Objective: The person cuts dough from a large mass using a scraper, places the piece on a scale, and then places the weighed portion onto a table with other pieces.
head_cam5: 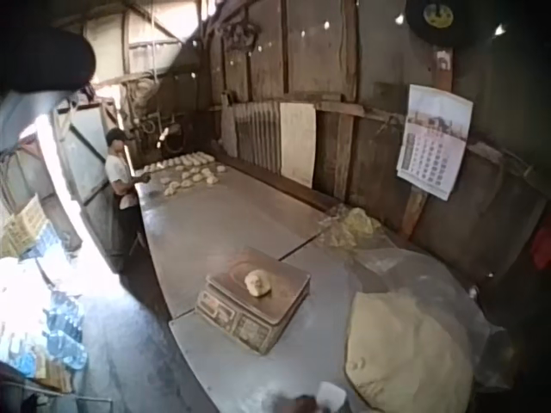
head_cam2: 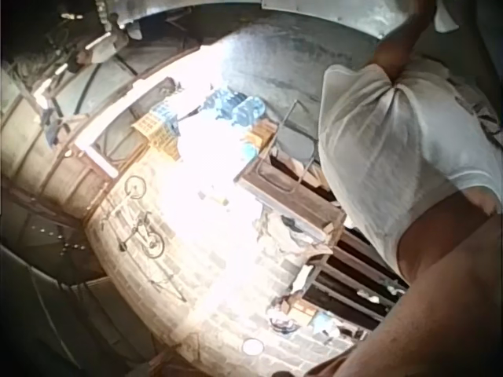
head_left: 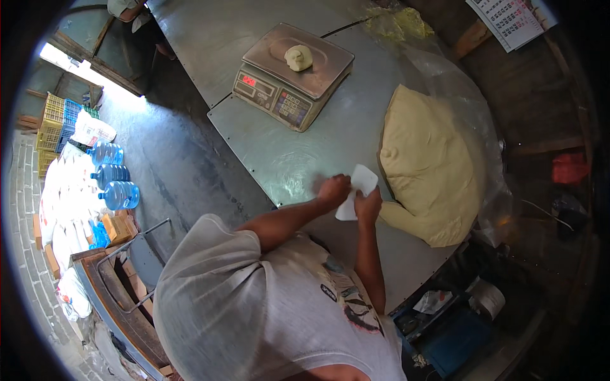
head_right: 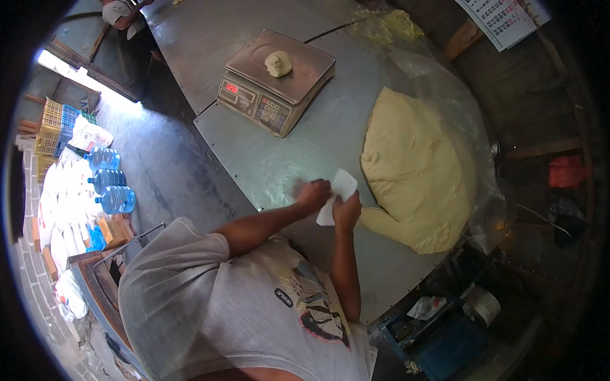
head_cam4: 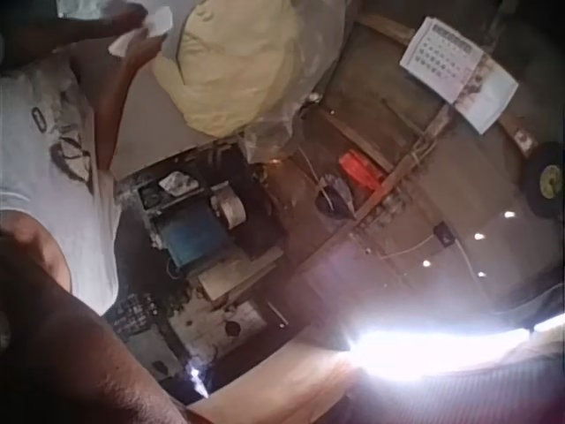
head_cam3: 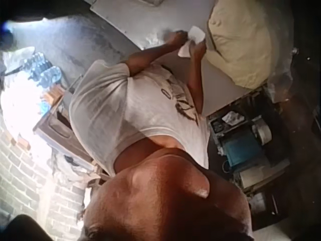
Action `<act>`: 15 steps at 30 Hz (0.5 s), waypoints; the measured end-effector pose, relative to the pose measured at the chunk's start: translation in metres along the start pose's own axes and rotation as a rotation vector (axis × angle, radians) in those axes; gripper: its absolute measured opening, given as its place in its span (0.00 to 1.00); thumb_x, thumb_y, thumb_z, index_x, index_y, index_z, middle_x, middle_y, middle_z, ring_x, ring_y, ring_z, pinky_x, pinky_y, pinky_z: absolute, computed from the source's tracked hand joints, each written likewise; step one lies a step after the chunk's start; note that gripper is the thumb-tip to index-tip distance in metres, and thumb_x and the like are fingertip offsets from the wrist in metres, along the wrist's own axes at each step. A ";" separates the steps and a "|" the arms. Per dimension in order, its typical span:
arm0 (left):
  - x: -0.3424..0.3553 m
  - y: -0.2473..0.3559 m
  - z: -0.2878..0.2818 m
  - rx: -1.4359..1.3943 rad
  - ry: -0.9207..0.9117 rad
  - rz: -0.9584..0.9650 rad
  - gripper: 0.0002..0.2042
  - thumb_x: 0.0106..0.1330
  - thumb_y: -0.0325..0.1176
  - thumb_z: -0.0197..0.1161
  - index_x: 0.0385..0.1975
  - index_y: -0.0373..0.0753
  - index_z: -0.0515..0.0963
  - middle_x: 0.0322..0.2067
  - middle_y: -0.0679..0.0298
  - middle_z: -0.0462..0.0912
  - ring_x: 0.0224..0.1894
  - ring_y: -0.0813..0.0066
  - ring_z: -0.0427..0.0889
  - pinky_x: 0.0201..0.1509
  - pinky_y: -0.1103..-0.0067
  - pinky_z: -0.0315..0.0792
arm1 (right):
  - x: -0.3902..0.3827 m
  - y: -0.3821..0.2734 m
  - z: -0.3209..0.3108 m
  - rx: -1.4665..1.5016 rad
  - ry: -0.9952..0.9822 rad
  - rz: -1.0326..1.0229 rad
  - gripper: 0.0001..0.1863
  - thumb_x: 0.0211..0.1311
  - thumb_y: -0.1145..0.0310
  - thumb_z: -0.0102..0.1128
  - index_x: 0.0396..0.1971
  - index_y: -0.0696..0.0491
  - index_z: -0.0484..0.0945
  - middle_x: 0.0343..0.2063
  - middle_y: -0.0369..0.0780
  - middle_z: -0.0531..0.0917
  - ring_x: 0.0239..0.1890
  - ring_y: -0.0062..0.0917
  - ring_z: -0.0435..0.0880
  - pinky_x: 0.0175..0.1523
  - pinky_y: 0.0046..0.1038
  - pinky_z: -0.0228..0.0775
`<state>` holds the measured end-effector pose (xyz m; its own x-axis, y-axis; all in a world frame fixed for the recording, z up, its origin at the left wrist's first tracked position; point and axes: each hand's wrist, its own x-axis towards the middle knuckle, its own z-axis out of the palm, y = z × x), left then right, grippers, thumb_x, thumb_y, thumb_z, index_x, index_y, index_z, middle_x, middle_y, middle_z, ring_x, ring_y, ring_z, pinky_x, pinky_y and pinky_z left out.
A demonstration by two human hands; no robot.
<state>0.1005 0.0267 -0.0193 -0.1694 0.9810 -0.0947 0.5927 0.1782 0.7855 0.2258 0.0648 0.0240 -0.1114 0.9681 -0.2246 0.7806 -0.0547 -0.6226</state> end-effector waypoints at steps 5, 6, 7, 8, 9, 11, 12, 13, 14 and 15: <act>0.009 -0.021 -0.050 -0.214 0.222 -0.052 0.13 0.60 0.28 0.54 0.40 0.35 0.60 0.26 0.39 0.78 0.32 0.35 0.77 0.34 0.50 0.69 | -0.016 0.018 0.019 0.325 -0.135 -0.101 0.24 0.52 0.74 0.67 0.50 0.63 0.72 0.42 0.51 0.82 0.46 0.41 0.83 0.52 0.36 0.71; 0.008 -0.019 -0.061 -0.216 0.224 -0.068 0.13 0.60 0.28 0.54 0.40 0.35 0.60 0.26 0.39 0.78 0.32 0.35 0.77 0.34 0.50 0.69 | -0.030 0.027 0.017 0.502 -0.218 -0.001 0.24 0.53 0.76 0.66 0.51 0.64 0.72 0.43 0.49 0.83 0.46 0.36 0.83 0.52 0.33 0.71; 0.008 -0.014 -0.072 -0.245 0.235 -0.043 0.13 0.61 0.30 0.54 0.40 0.35 0.60 0.26 0.39 0.78 0.32 0.35 0.77 0.34 0.51 0.69 | -0.042 0.036 0.012 0.502 -0.222 0.006 0.24 0.53 0.76 0.66 0.51 0.64 0.72 0.43 0.49 0.83 0.46 0.36 0.83 0.52 0.33 0.71; 0.012 -0.008 -0.082 -0.274 0.247 -0.010 0.13 0.62 0.31 0.54 0.40 0.35 0.60 0.27 0.39 0.78 0.31 0.34 0.76 0.34 0.51 0.68 | -0.049 0.046 0.006 0.565 -0.193 0.028 0.24 0.54 0.77 0.65 0.52 0.64 0.72 0.44 0.46 0.82 0.46 0.33 0.82 0.52 0.32 0.70; 0.016 0.001 -0.088 -0.297 0.234 -0.052 0.13 0.64 0.34 0.56 0.40 0.34 0.61 0.25 0.42 0.77 0.30 0.34 0.76 0.34 0.51 0.68 | -0.054 0.054 0.000 0.630 -0.159 0.052 0.24 0.55 0.79 0.64 0.54 0.64 0.71 0.45 0.44 0.82 0.47 0.30 0.80 0.52 0.30 0.70; 0.024 0.001 -0.089 -0.254 0.191 -0.073 0.14 0.65 0.36 0.56 0.40 0.34 0.62 0.27 0.42 0.77 0.32 0.36 0.76 0.37 0.52 0.69 | -0.067 0.051 -0.026 0.668 -0.101 0.130 0.25 0.56 0.78 0.64 0.55 0.64 0.71 0.47 0.44 0.81 0.48 0.30 0.80 0.53 0.29 0.69; 0.029 0.003 -0.086 -0.212 0.152 -0.089 0.15 0.66 0.38 0.57 0.41 0.34 0.63 0.29 0.43 0.78 0.34 0.38 0.77 0.40 0.54 0.70 | -0.072 0.053 -0.039 0.703 -0.041 0.202 0.25 0.57 0.78 0.63 0.56 0.64 0.70 0.48 0.44 0.80 0.50 0.29 0.79 0.54 0.29 0.69; 0.032 0.017 -0.076 -0.222 0.132 -0.074 0.15 0.66 0.38 0.57 0.41 0.34 0.63 0.29 0.43 0.78 0.34 0.38 0.77 0.40 0.54 0.70 | -0.076 0.065 -0.054 0.685 0.028 0.243 0.25 0.58 0.78 0.62 0.56 0.64 0.70 0.49 0.44 0.80 0.50 0.30 0.79 0.54 0.30 0.69; 0.029 0.037 -0.064 -0.204 0.106 -0.052 0.15 0.66 0.38 0.57 0.41 0.34 0.65 0.33 0.44 0.77 0.39 0.41 0.77 0.43 0.55 0.70 | -0.076 0.076 -0.068 0.668 0.080 0.273 0.25 0.58 0.78 0.61 0.57 0.64 0.69 0.50 0.45 0.79 0.51 0.31 0.79 0.55 0.30 0.69; 0.027 0.056 -0.048 -0.185 0.077 -0.023 0.15 0.66 0.38 0.58 0.42 0.34 0.67 0.37 0.45 0.77 0.43 0.44 0.76 0.47 0.57 0.69 | -0.079 0.081 -0.081 0.770 0.193 0.286 0.25 0.60 0.77 0.60 0.58 0.64 0.69 0.51 0.46 0.78 0.51 0.33 0.79 0.55 0.32 0.70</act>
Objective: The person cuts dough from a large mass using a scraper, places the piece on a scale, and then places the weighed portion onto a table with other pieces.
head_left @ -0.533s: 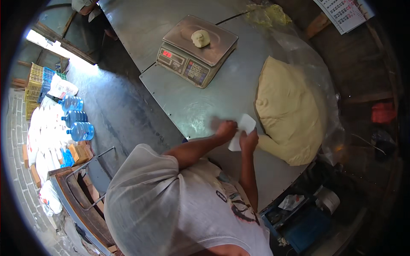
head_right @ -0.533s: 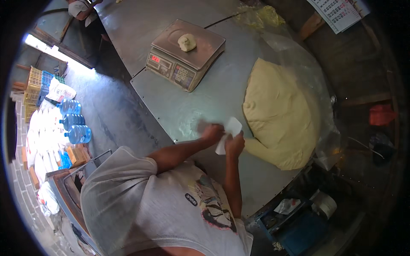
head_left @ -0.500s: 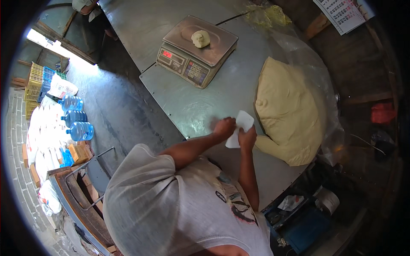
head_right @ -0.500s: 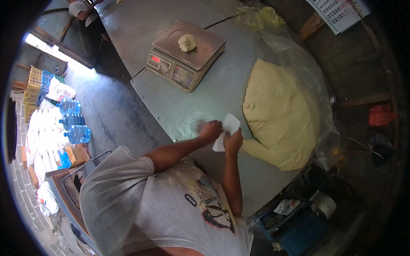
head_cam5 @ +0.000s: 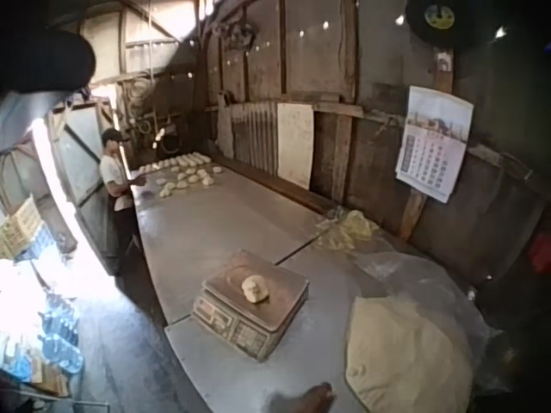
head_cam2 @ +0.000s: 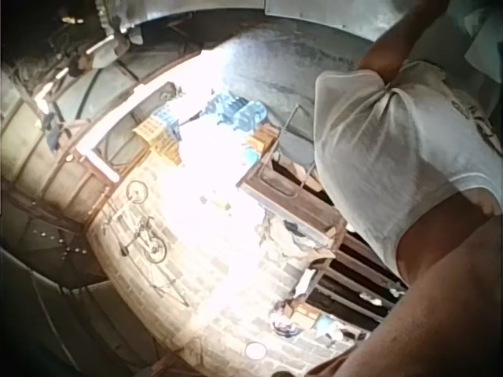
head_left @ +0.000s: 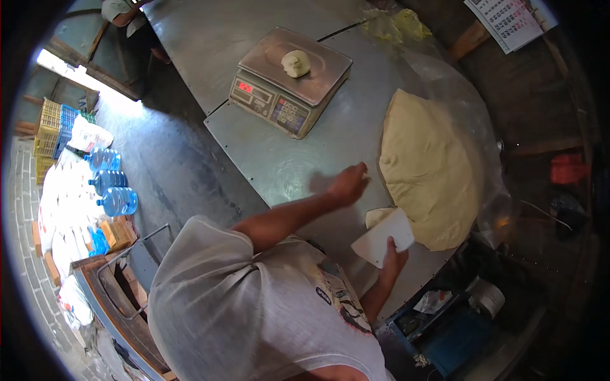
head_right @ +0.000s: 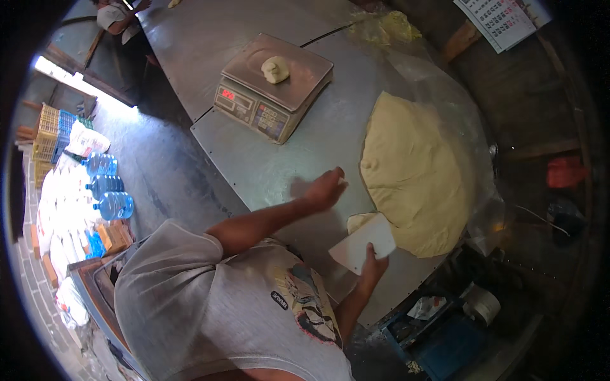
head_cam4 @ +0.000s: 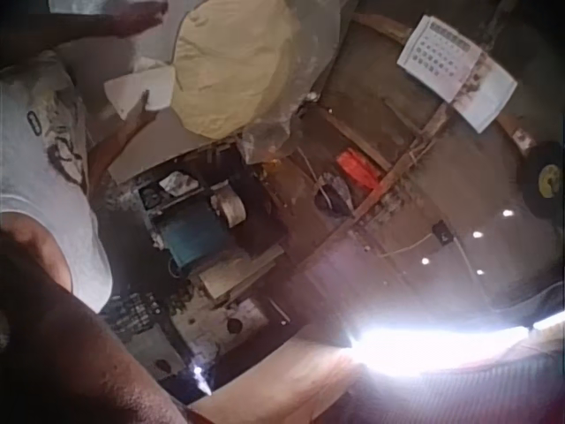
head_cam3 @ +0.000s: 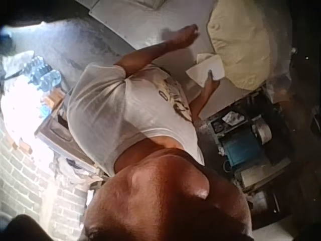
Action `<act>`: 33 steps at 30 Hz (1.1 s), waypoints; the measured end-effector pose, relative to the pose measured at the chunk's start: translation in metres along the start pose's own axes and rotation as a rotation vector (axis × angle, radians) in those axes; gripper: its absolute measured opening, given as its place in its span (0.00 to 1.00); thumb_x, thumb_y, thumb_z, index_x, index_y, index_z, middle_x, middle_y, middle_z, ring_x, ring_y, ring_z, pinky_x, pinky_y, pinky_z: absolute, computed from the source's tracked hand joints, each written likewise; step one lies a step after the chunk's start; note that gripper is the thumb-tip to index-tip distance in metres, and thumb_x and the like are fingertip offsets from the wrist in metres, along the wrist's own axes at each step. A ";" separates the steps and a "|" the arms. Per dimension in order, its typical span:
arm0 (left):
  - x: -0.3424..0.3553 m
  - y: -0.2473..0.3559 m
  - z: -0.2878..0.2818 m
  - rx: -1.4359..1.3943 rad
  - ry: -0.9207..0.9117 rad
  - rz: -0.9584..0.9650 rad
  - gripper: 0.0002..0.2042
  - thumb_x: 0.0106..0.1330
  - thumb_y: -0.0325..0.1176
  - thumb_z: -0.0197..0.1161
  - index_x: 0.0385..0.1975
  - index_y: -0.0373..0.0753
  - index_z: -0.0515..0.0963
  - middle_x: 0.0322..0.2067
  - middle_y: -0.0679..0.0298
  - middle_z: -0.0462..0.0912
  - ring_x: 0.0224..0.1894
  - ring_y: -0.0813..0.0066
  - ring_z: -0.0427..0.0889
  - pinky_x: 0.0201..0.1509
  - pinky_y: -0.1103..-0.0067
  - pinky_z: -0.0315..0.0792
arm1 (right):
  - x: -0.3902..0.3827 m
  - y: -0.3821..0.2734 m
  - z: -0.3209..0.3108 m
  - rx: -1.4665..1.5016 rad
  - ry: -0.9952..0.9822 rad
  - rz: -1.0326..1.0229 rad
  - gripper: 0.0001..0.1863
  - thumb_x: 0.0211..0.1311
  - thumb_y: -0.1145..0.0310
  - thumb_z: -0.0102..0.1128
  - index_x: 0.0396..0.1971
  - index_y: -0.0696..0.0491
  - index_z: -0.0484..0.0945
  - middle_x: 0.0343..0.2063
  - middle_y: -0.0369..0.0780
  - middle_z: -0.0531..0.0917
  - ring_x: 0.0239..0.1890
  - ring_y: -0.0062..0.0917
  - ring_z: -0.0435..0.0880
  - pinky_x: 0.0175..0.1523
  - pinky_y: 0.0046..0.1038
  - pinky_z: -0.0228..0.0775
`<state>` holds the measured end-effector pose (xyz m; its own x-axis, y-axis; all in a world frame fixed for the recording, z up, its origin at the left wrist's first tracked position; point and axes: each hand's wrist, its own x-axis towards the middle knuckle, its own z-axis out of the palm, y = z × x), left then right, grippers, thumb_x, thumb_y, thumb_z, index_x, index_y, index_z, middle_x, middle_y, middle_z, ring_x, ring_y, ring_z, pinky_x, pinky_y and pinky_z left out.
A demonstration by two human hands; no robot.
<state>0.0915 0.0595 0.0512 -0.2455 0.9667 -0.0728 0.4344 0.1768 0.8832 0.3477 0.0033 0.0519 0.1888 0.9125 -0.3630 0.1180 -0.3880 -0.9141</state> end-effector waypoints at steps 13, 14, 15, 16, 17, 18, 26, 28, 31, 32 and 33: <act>0.038 -0.044 -0.045 0.247 0.046 0.305 0.37 0.60 0.42 0.66 0.68 0.42 0.58 0.68 0.46 0.55 0.72 0.48 0.49 0.73 0.60 0.49 | -0.026 -0.039 -0.043 0.390 0.122 0.092 0.27 0.66 0.71 0.55 0.63 0.62 0.62 0.55 0.48 0.74 0.53 0.39 0.77 0.54 0.38 0.73; 0.064 -0.066 -0.081 0.334 0.246 0.272 0.35 0.61 0.43 0.65 0.67 0.41 0.59 0.68 0.44 0.53 0.71 0.44 0.50 0.72 0.58 0.51 | -0.028 -0.048 -0.032 0.340 0.094 0.129 0.27 0.66 0.71 0.55 0.63 0.63 0.62 0.55 0.48 0.74 0.53 0.39 0.77 0.54 0.38 0.73; 0.086 -0.038 -0.122 0.498 0.367 0.176 0.37 0.61 0.41 0.64 0.69 0.40 0.55 0.70 0.43 0.47 0.72 0.46 0.46 0.72 0.56 0.47 | -0.029 -0.050 -0.028 0.300 0.103 0.166 0.28 0.66 0.71 0.56 0.63 0.63 0.62 0.55 0.48 0.74 0.53 0.39 0.77 0.54 0.38 0.73; 0.107 -0.025 -0.155 0.615 0.477 0.136 0.38 0.61 0.43 0.64 0.69 0.39 0.54 0.70 0.44 0.46 0.73 0.45 0.43 0.73 0.55 0.44 | -0.024 -0.045 -0.025 0.344 0.062 0.151 0.28 0.66 0.70 0.57 0.63 0.61 0.62 0.54 0.47 0.75 0.53 0.39 0.77 0.54 0.39 0.73; 0.129 -0.030 -0.179 0.643 0.516 0.141 0.38 0.61 0.43 0.64 0.69 0.39 0.54 0.70 0.44 0.46 0.73 0.45 0.43 0.73 0.55 0.44 | -0.021 -0.039 -0.023 0.387 0.010 0.135 0.27 0.65 0.68 0.58 0.62 0.60 0.63 0.53 0.45 0.76 0.52 0.38 0.78 0.55 0.39 0.72; 0.152 -0.046 -0.196 0.665 0.570 0.129 0.40 0.60 0.45 0.65 0.69 0.39 0.53 0.70 0.45 0.45 0.73 0.45 0.42 0.72 0.54 0.44 | -0.021 -0.044 -0.019 0.368 -0.006 0.063 0.28 0.65 0.68 0.58 0.62 0.60 0.63 0.52 0.46 0.76 0.52 0.38 0.78 0.54 0.39 0.72; 0.256 -0.168 -0.376 0.002 0.725 -0.354 0.31 0.60 0.54 0.65 0.55 0.37 0.70 0.51 0.52 0.76 0.48 0.52 0.80 0.52 0.60 0.73 | -0.008 -0.081 0.051 0.309 -0.126 0.079 0.29 0.64 0.68 0.57 0.62 0.63 0.62 0.52 0.49 0.75 0.50 0.40 0.78 0.53 0.38 0.74; 0.276 -0.095 -0.363 -0.853 0.607 -0.209 0.30 0.61 0.56 0.64 0.54 0.39 0.69 0.43 0.59 0.79 0.41 0.62 0.82 0.50 0.67 0.74 | -0.015 -0.080 0.029 0.265 0.000 0.097 0.28 0.64 0.69 0.56 0.61 0.65 0.62 0.52 0.50 0.75 0.50 0.40 0.78 0.52 0.38 0.74; 0.206 0.072 -0.421 -1.149 0.646 0.449 0.28 0.69 0.47 0.55 0.62 0.36 0.62 0.53 0.55 0.71 0.54 0.62 0.72 0.59 0.70 0.66 | -0.016 -0.064 0.019 0.326 0.042 0.054 0.29 0.64 0.68 0.56 0.61 0.65 0.61 0.52 0.51 0.74 0.50 0.40 0.78 0.51 0.37 0.74; 0.174 0.108 -0.450 -0.744 0.863 0.742 0.28 0.69 0.43 0.56 0.63 0.33 0.60 0.55 0.51 0.68 0.57 0.59 0.68 0.61 0.68 0.63 | -0.014 -0.062 0.018 0.325 0.035 0.072 0.29 0.64 0.66 0.58 0.61 0.64 0.63 0.51 0.49 0.75 0.49 0.39 0.78 0.51 0.38 0.74; 0.148 0.135 -0.474 -0.110 1.183 1.040 0.28 0.69 0.40 0.56 0.64 0.30 0.59 0.58 0.47 0.65 0.60 0.55 0.65 0.63 0.66 0.60 | -0.013 -0.062 0.014 0.317 0.034 0.089 0.29 0.63 0.65 0.60 0.61 0.62 0.64 0.51 0.47 0.76 0.48 0.38 0.79 0.50 0.38 0.74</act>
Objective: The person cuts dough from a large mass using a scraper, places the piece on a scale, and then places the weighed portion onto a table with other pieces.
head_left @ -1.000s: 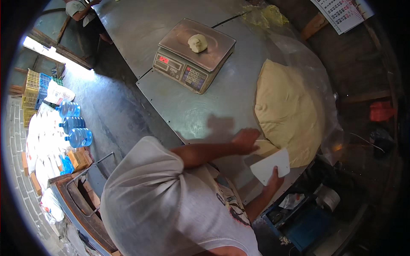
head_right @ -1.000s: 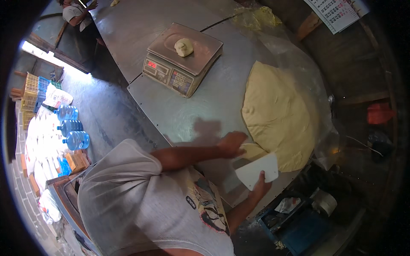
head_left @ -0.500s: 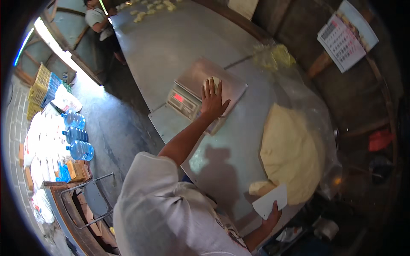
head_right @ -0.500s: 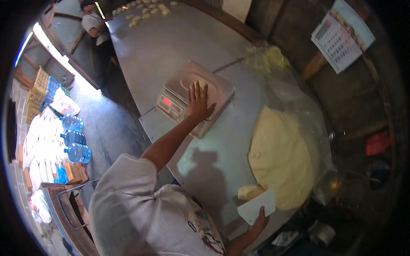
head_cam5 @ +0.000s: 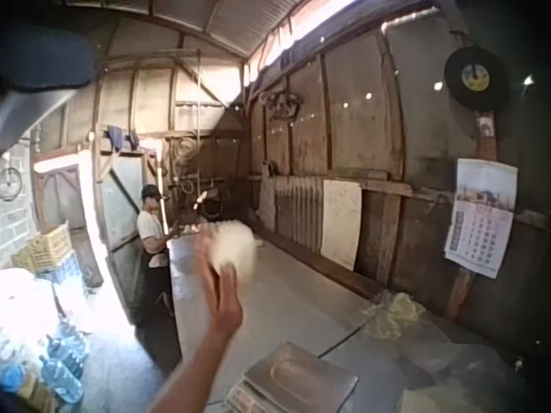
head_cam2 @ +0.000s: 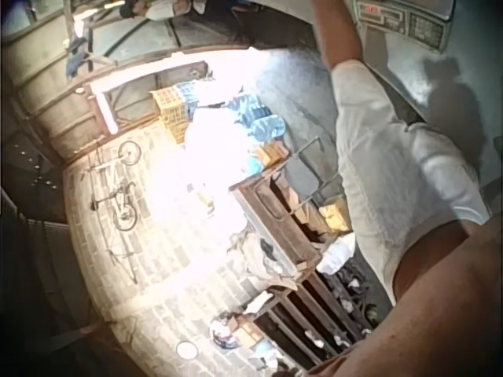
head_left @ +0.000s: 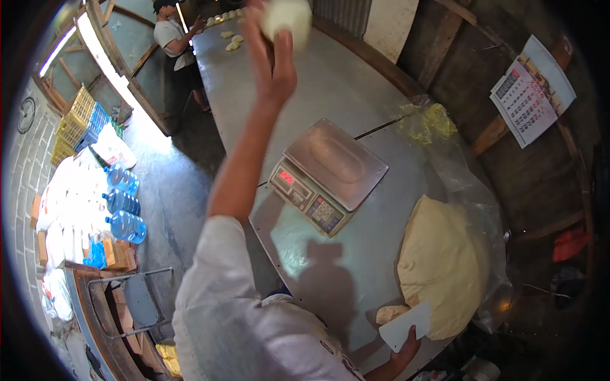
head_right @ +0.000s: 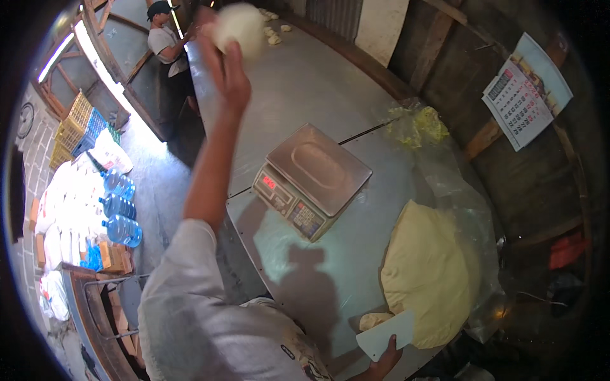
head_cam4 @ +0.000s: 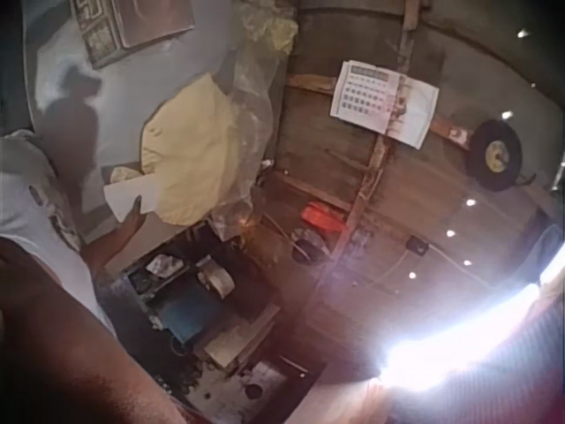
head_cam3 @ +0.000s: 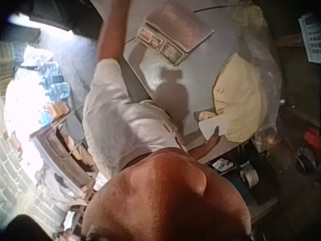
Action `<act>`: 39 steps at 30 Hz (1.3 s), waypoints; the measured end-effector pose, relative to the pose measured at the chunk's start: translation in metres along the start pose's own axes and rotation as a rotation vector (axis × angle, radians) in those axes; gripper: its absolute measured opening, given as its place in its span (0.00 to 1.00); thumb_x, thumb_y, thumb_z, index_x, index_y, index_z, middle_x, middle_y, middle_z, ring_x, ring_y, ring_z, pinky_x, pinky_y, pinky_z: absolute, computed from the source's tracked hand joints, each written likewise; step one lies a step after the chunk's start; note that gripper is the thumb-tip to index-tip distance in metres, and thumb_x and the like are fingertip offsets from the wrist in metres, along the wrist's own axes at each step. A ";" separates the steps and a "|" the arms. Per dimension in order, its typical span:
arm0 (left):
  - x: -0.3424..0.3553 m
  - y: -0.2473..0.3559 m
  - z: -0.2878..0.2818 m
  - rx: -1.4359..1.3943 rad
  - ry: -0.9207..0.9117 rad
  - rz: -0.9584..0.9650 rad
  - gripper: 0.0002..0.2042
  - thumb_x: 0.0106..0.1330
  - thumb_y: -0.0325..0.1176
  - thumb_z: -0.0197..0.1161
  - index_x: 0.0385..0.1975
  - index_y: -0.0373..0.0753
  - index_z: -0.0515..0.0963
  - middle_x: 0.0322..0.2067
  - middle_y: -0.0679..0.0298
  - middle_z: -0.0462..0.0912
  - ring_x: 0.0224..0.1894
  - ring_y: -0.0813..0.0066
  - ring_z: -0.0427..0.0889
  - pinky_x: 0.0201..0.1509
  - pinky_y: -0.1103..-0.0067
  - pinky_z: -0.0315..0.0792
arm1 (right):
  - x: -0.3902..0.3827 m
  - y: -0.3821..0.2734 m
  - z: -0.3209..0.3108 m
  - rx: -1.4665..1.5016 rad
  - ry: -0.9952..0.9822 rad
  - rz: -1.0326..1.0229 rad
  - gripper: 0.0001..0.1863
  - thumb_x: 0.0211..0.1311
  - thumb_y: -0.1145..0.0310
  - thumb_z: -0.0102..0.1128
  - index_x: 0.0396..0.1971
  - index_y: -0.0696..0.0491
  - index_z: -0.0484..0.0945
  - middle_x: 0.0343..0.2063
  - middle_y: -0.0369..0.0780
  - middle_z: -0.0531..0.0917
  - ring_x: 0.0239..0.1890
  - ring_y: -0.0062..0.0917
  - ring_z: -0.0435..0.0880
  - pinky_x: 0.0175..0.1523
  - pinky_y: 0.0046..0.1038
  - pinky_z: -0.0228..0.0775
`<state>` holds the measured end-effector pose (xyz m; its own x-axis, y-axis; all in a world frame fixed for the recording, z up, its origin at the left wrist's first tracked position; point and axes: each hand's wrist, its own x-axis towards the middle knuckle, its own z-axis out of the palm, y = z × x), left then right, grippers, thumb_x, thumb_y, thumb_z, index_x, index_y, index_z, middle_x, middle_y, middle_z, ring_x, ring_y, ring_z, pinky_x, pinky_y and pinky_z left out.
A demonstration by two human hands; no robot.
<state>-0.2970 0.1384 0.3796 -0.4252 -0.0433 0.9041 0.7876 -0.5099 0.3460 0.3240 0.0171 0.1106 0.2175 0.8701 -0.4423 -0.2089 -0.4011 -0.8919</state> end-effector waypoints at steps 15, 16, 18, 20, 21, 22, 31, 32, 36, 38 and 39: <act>-0.265 -0.031 -0.068 0.228 -1.235 -0.393 0.12 0.56 0.31 0.64 0.40 0.36 0.80 0.39 0.54 0.82 0.43 0.55 0.81 0.50 0.65 0.73 | 0.009 -0.002 -0.015 0.139 -0.081 0.064 0.30 0.66 0.63 0.58 0.64 0.58 0.61 0.55 0.47 0.74 0.54 0.38 0.76 0.56 0.39 0.70; -0.340 0.029 -0.052 0.150 -1.533 -0.233 0.16 0.53 0.31 0.67 0.42 0.35 0.80 0.41 0.54 0.82 0.45 0.56 0.81 0.52 0.66 0.73 | 0.010 -0.005 -0.035 0.148 -0.095 0.087 0.30 0.66 0.63 0.58 0.64 0.58 0.61 0.55 0.46 0.74 0.54 0.38 0.76 0.57 0.38 0.70; -0.427 0.144 -0.025 -0.299 -1.560 -0.985 0.29 0.52 0.47 0.73 0.50 0.35 0.77 0.51 0.50 0.77 0.52 0.55 0.77 0.60 0.64 0.69 | 0.007 -0.013 -0.074 0.173 -0.061 -0.027 0.30 0.66 0.64 0.58 0.64 0.59 0.62 0.55 0.47 0.74 0.53 0.38 0.76 0.57 0.39 0.70; -0.491 0.210 -0.007 -0.130 -1.561 -0.784 0.35 0.51 0.50 0.73 0.55 0.36 0.71 0.55 0.48 0.73 0.56 0.52 0.73 0.63 0.61 0.65 | 0.003 -0.023 -0.112 0.182 0.029 -0.061 0.28 0.66 0.66 0.56 0.62 0.62 0.63 0.54 0.48 0.74 0.53 0.38 0.76 0.57 0.40 0.70; -0.528 0.260 -0.016 0.049 -1.519 -0.582 0.41 0.50 0.52 0.73 0.61 0.36 0.66 0.58 0.45 0.69 0.61 0.48 0.68 0.66 0.59 0.61 | 0.010 -0.026 -0.133 0.183 0.060 -0.020 0.28 0.64 0.68 0.59 0.62 0.61 0.64 0.53 0.47 0.75 0.53 0.38 0.76 0.57 0.40 0.70; -0.537 0.285 -0.009 0.074 -1.613 -0.586 0.51 0.47 0.53 0.74 0.68 0.36 0.54 0.64 0.42 0.59 0.66 0.42 0.57 0.70 0.54 0.53 | 0.016 -0.028 -0.155 0.186 0.100 0.013 0.28 0.62 0.71 0.61 0.61 0.61 0.66 0.53 0.47 0.76 0.53 0.37 0.77 0.57 0.40 0.71; -0.589 0.348 0.069 0.354 -1.392 -0.608 0.38 0.41 0.40 0.77 0.57 0.43 0.68 0.56 0.55 0.74 0.56 0.52 0.75 0.55 0.64 0.72 | 0.080 -0.120 -0.175 -0.690 -0.238 -0.402 0.19 0.57 0.72 0.68 0.47 0.63 0.78 0.41 0.41 0.84 0.43 0.22 0.82 0.48 0.25 0.72; -0.581 0.348 0.078 0.351 -1.400 -0.609 0.38 0.41 0.40 0.77 0.57 0.43 0.68 0.56 0.55 0.74 0.56 0.52 0.75 0.55 0.64 0.72 | 0.080 -0.131 -0.159 -0.789 -0.262 -0.622 0.11 0.56 0.73 0.66 0.36 0.65 0.81 0.30 0.45 0.87 0.33 0.26 0.86 0.42 0.30 0.74; -0.555 0.346 0.064 0.272 -1.560 -1.018 0.29 0.42 0.44 0.75 0.47 0.40 0.77 0.38 0.54 0.85 0.41 0.54 0.84 0.48 0.64 0.77 | 0.088 -0.159 -0.094 -1.196 -0.535 -0.981 0.12 0.58 0.66 0.61 0.37 0.58 0.81 0.29 0.50 0.83 0.31 0.48 0.83 0.36 0.40 0.75; -0.566 0.352 0.042 0.143 -1.687 -1.152 0.29 0.44 0.45 0.74 0.47 0.38 0.77 0.32 0.52 0.85 0.38 0.52 0.85 0.44 0.64 0.78 | 0.106 -0.140 -0.076 -1.423 -0.758 -1.097 0.07 0.55 0.69 0.59 0.31 0.56 0.80 0.24 0.47 0.81 0.28 0.45 0.84 0.35 0.39 0.77; -0.572 0.357 0.039 0.305 -1.697 -1.168 0.37 0.42 0.45 0.77 0.55 0.40 0.73 0.44 0.51 0.82 0.46 0.52 0.82 0.50 0.65 0.75 | 0.122 -0.124 -0.076 -1.426 -0.769 -1.085 0.07 0.55 0.69 0.59 0.31 0.56 0.80 0.24 0.47 0.81 0.28 0.45 0.84 0.35 0.39 0.77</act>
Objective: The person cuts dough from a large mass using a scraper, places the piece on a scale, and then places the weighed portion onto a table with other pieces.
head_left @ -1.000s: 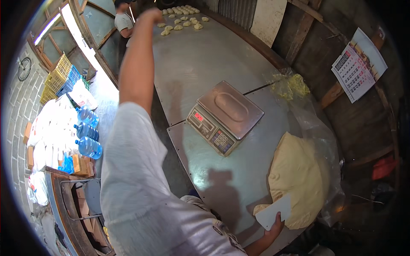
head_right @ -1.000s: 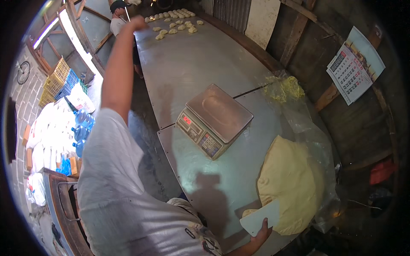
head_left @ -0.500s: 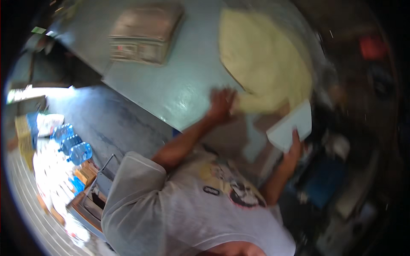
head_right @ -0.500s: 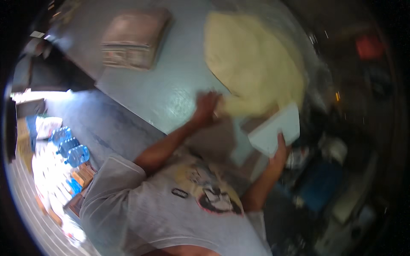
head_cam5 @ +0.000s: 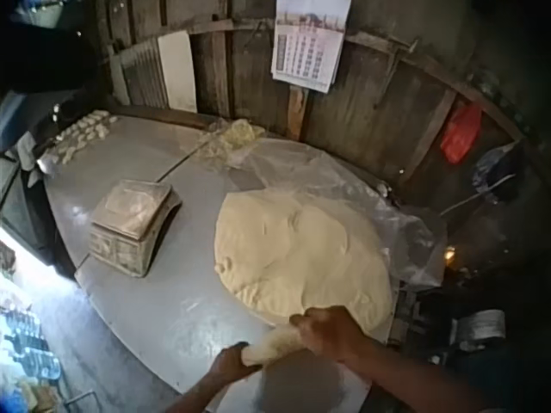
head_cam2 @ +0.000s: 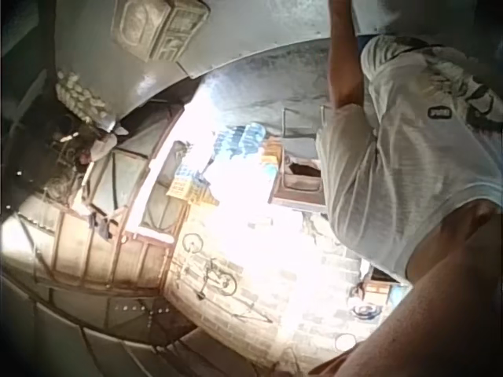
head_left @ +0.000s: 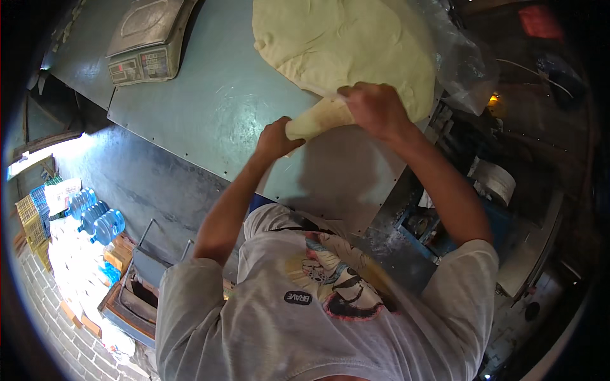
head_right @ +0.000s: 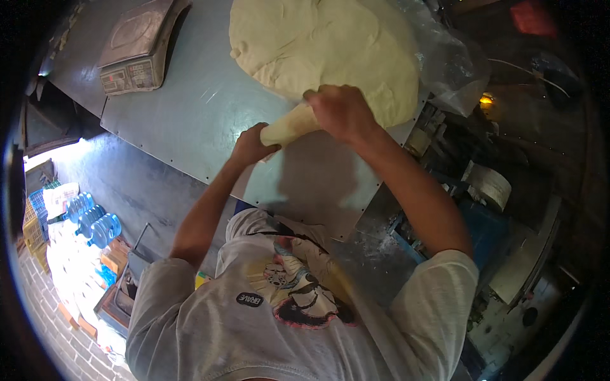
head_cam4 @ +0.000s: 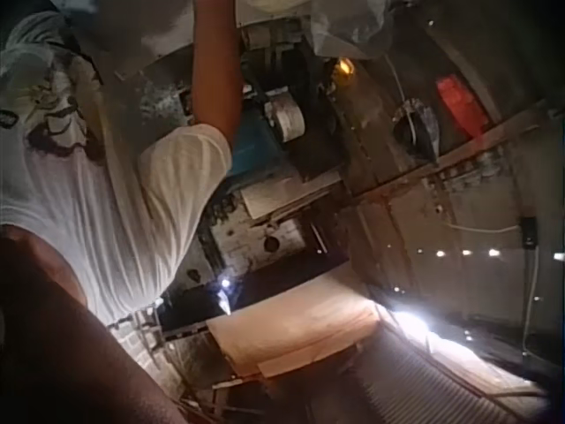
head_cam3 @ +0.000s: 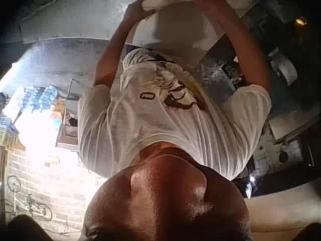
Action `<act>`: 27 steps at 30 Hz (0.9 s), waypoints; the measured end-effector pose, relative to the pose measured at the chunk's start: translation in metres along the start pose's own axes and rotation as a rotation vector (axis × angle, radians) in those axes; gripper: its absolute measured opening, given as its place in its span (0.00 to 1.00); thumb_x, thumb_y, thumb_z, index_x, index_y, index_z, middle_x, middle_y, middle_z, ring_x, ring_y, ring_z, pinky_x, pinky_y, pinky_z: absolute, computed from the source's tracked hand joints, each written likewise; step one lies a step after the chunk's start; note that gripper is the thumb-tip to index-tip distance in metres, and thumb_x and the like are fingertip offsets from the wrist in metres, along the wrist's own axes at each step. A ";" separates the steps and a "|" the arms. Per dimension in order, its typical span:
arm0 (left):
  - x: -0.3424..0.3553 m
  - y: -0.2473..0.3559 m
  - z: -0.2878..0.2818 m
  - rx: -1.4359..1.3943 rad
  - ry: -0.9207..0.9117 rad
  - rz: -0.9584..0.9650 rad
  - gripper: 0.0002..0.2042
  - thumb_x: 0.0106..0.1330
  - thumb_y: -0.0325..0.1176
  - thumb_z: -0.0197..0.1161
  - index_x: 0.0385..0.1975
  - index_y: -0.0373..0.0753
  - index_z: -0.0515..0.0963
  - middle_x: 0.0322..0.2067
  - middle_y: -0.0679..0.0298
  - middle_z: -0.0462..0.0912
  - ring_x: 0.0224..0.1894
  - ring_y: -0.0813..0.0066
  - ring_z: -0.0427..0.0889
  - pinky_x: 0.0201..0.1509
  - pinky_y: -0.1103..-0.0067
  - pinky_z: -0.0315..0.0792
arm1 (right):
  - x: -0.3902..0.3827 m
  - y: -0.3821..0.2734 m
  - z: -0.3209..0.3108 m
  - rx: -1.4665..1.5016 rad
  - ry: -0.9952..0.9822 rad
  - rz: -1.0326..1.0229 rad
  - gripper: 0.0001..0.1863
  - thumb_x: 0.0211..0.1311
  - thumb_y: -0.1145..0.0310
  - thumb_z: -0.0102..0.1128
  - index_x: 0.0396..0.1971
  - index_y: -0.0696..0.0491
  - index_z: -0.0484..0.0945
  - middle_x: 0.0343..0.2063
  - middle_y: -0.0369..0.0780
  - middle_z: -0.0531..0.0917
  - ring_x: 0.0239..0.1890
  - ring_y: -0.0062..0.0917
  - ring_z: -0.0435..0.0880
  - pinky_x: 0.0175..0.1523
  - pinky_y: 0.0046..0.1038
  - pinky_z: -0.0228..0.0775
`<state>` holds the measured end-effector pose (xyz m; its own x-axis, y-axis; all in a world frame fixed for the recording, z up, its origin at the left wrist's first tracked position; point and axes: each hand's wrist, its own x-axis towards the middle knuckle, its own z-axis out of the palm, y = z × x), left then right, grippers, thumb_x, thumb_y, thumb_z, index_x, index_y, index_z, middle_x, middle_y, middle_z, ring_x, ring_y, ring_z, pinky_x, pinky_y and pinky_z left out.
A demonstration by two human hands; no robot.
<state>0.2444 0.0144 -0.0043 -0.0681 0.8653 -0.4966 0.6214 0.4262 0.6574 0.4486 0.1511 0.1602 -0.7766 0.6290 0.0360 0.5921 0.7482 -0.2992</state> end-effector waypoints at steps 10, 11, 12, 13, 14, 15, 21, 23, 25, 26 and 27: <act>0.000 0.017 0.039 -0.040 0.437 0.189 0.40 0.40 0.34 0.77 0.57 0.41 0.65 0.49 0.54 0.75 0.49 0.53 0.77 0.49 0.64 0.75 | 0.029 0.060 0.120 -0.136 -0.214 -0.312 0.04 0.50 0.71 0.59 0.28 0.53 0.78 0.21 0.42 0.81 0.25 0.34 0.85 0.30 0.35 0.78; 0.003 0.017 0.040 -0.115 0.459 0.168 0.37 0.41 0.33 0.76 0.55 0.40 0.66 0.46 0.52 0.78 0.45 0.52 0.79 0.46 0.64 0.76 | 0.032 0.064 0.122 -0.123 -0.207 -0.318 0.06 0.49 0.70 0.60 0.29 0.52 0.78 0.22 0.42 0.81 0.26 0.34 0.85 0.30 0.35 0.78; 0.005 0.019 0.043 -0.128 0.469 0.155 0.37 0.41 0.33 0.76 0.55 0.40 0.66 0.46 0.52 0.78 0.45 0.52 0.79 0.46 0.64 0.76 | 0.035 0.068 0.123 -0.126 -0.219 -0.334 0.06 0.49 0.70 0.60 0.29 0.52 0.78 0.22 0.42 0.81 0.26 0.34 0.85 0.30 0.35 0.78; 0.005 0.021 0.039 -0.240 0.425 0.127 0.35 0.43 0.34 0.75 0.53 0.39 0.67 0.42 0.51 0.80 0.43 0.50 0.81 0.45 0.63 0.76 | 0.039 0.072 0.124 -0.099 -0.258 -0.311 0.07 0.50 0.69 0.60 0.30 0.53 0.79 0.23 0.42 0.82 0.26 0.36 0.85 0.31 0.37 0.78; 0.003 0.024 0.036 -0.350 0.383 0.100 0.32 0.44 0.34 0.74 0.52 0.38 0.69 0.38 0.49 0.82 0.40 0.49 0.82 0.44 0.62 0.77 | 0.043 0.075 0.125 -0.073 -0.293 -0.289 0.09 0.51 0.68 0.60 0.32 0.53 0.80 0.25 0.43 0.83 0.27 0.38 0.85 0.33 0.38 0.78; 0.000 0.030 0.036 -0.348 0.395 0.098 0.32 0.44 0.34 0.74 0.52 0.38 0.69 0.38 0.49 0.82 0.40 0.49 0.82 0.44 0.62 0.77 | 0.050 0.079 0.126 -0.075 -0.288 -0.301 0.09 0.51 0.68 0.60 0.32 0.53 0.80 0.25 0.43 0.83 0.27 0.38 0.85 0.33 0.38 0.78; -0.072 0.054 0.051 -0.467 0.215 0.069 0.28 0.45 0.38 0.74 0.47 0.36 0.73 0.32 0.46 0.83 0.39 0.51 0.84 0.45 0.66 0.77 | 0.059 0.073 0.113 -0.022 -0.369 -0.156 0.12 0.54 0.63 0.61 0.35 0.55 0.82 0.28 0.50 0.83 0.32 0.46 0.83 0.41 0.42 0.75; -0.100 0.043 0.057 -0.353 -0.006 -0.014 0.34 0.43 0.41 0.77 0.53 0.40 0.72 0.44 0.43 0.80 0.50 0.53 0.80 0.54 0.63 0.72 | 0.042 0.051 0.087 0.238 -0.286 -0.088 0.14 0.55 0.60 0.63 0.31 0.58 0.82 0.24 0.52 0.81 0.29 0.46 0.82 0.38 0.42 0.73; -0.119 0.054 0.074 0.017 0.299 -0.055 0.38 0.41 0.43 0.79 0.56 0.42 0.70 0.52 0.45 0.74 0.57 0.53 0.73 0.58 0.58 0.67 | 0.022 0.048 0.068 0.372 -0.095 -0.169 0.14 0.56 0.61 0.63 0.32 0.59 0.82 0.25 0.51 0.82 0.30 0.45 0.82 0.37 0.41 0.72; -0.133 0.061 0.092 0.373 0.558 -0.103 0.42 0.39 0.45 0.80 0.59 0.44 0.68 0.60 0.47 0.68 0.64 0.53 0.66 0.62 0.54 0.62 | 0.014 0.037 0.032 0.237 -0.131 -0.251 0.13 0.57 0.63 0.62 0.34 0.58 0.82 0.25 0.50 0.82 0.30 0.44 0.83 0.37 0.41 0.73; -0.126 0.058 0.105 0.259 0.563 -0.089 0.49 0.35 0.47 0.81 0.63 0.45 0.64 0.67 0.53 0.56 0.70 0.52 0.54 0.65 0.48 0.55 | -0.002 0.037 0.008 0.093 -0.156 -0.313 0.12 0.58 0.64 0.61 0.35 0.58 0.82 0.26 0.49 0.83 0.30 0.43 0.83 0.38 0.42 0.73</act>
<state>0.3712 -0.0978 0.0372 -0.4852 0.8659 -0.1220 0.7589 0.4863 0.4331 0.4707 0.1758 0.1411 -0.9450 0.3270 -0.0042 0.3037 0.8728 -0.3820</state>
